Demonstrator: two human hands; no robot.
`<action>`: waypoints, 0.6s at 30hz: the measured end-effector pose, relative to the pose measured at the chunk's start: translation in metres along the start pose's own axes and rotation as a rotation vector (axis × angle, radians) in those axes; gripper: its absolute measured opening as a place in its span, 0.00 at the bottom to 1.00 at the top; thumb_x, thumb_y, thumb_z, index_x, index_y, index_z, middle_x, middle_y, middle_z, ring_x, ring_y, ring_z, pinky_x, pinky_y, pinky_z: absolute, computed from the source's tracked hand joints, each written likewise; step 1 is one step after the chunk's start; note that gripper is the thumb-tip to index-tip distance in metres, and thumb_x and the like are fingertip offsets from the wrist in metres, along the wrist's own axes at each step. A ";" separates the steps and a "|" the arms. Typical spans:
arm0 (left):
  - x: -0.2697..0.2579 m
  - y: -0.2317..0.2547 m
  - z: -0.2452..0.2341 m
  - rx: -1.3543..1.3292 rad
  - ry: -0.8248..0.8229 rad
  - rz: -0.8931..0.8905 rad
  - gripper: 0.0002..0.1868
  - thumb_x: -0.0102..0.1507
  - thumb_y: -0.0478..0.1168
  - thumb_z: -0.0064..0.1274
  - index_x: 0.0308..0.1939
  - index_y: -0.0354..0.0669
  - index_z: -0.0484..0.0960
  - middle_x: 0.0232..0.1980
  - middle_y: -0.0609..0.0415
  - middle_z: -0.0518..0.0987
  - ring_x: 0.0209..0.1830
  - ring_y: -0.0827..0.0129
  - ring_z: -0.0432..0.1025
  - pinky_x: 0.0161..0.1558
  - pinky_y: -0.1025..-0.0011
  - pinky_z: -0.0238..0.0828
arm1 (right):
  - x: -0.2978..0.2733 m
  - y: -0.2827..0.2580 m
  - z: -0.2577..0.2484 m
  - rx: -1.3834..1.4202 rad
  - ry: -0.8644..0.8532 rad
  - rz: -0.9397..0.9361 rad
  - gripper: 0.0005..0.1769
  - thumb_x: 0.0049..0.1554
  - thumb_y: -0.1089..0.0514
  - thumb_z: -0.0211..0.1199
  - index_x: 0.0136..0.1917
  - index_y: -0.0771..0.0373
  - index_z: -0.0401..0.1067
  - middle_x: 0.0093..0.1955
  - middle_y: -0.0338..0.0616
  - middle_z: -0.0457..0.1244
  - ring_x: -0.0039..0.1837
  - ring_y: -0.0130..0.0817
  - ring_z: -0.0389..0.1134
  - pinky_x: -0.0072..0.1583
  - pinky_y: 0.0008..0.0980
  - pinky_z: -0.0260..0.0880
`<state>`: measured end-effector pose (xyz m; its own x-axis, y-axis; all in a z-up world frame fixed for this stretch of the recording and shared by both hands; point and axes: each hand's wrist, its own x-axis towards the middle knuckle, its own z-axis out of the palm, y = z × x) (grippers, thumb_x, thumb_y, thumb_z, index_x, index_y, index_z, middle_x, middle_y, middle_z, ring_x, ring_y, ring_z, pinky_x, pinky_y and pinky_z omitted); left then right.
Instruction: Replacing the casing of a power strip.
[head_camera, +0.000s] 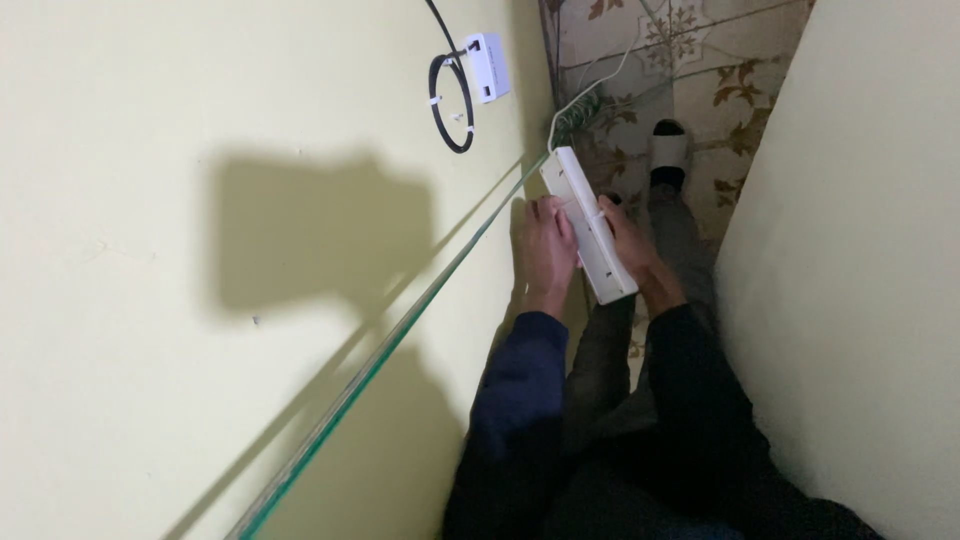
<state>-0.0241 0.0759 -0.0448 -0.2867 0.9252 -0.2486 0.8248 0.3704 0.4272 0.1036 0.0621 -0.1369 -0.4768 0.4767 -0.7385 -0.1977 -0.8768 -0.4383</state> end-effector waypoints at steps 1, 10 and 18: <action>0.003 0.007 -0.009 0.001 -0.008 -0.001 0.06 0.68 0.34 0.49 0.49 0.38 0.74 0.46 0.39 0.75 0.44 0.44 0.73 0.44 0.52 0.72 | 0.002 0.005 -0.003 0.005 0.004 0.005 0.31 0.69 0.37 0.38 0.67 0.61 0.67 0.47 0.48 0.68 0.44 0.36 0.71 0.47 0.38 0.74; 0.018 0.003 -0.021 -0.019 0.080 0.058 0.04 0.63 0.29 0.56 0.40 0.38 0.77 0.40 0.45 0.76 0.41 0.47 0.73 0.43 0.54 0.72 | -0.013 -0.011 0.001 -0.104 -0.125 -0.119 0.25 0.65 0.45 0.50 0.70 0.59 0.60 0.50 0.49 0.68 0.44 0.35 0.74 0.46 0.37 0.79; 0.005 0.009 -0.007 -0.152 0.108 -0.079 0.05 0.67 0.34 0.52 0.45 0.36 0.78 0.45 0.39 0.77 0.43 0.44 0.75 0.45 0.54 0.71 | -0.009 0.005 0.006 -0.009 0.114 0.268 0.35 0.75 0.36 0.44 0.77 0.66 0.69 0.56 0.54 0.67 0.53 0.36 0.68 0.54 0.35 0.70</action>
<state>-0.0220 0.0843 -0.0362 -0.4048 0.8933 -0.1951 0.7170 0.4425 0.5385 0.1017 0.0537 -0.1295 -0.4116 0.2328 -0.8811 -0.0698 -0.9720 -0.2242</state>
